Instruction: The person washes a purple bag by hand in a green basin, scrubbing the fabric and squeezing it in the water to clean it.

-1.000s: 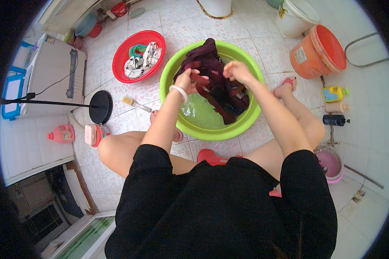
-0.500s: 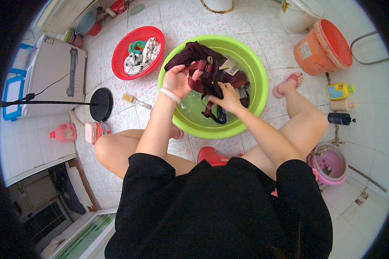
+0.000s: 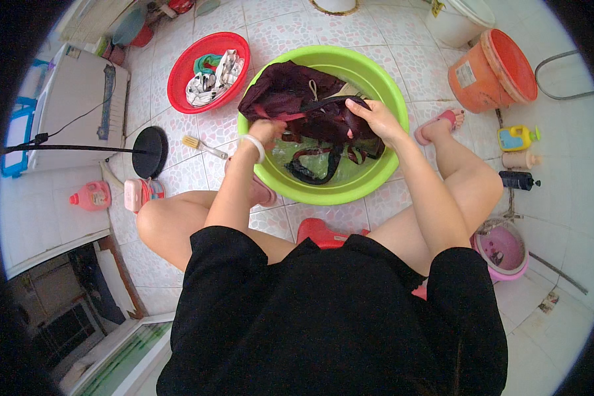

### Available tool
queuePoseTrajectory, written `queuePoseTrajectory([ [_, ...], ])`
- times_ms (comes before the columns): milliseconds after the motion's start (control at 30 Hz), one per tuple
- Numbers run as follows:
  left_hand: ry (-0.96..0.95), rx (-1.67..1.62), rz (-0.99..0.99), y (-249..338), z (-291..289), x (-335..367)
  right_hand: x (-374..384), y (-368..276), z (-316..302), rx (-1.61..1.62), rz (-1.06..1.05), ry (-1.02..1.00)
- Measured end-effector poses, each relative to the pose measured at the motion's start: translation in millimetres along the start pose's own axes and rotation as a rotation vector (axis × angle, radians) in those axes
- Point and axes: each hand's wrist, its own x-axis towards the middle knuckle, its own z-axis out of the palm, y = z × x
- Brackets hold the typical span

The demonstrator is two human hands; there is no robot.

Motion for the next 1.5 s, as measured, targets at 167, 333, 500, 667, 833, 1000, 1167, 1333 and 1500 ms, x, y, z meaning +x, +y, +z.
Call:
queuePoseTrajectory([
  [167, -0.274, 0.527, 0.274, -21, 18, -26, -15, -15, 31, 0.200, 0.010, -0.107],
  [333, -0.824, -0.445, -0.201, 9, 69, -90, -19, -19, 33, 0.243, -0.084, -0.141],
  [500, -0.678, -1.104, -0.478, -26, 112, -82, -16, -10, 55, 0.184, -0.066, -0.128],
  [667, -0.619, -1.276, -0.172, -54, 136, -50, -23, 9, 82, 0.161, -0.054, -0.154],
  [833, -0.256, -1.407, 0.020, -18, 120, -45, -12, 20, 55, -0.282, -0.266, 0.030],
  [1000, -0.588, -1.559, 0.213, -3, 91, -35, -11, 13, 35, -0.455, -0.200, 0.180],
  [1167, -0.650, -1.584, 0.044, 13, 94, -32, -1, 25, 36, -0.424, -0.203, -0.105],
  [1333, -0.483, -1.261, 0.022, 16, 82, -2, -5, 30, 43, -0.794, -0.324, 0.349],
  [1500, -0.168, -1.303, -0.061, 26, 102, -1, -37, 30, 76, -1.304, -0.579, 0.411],
])
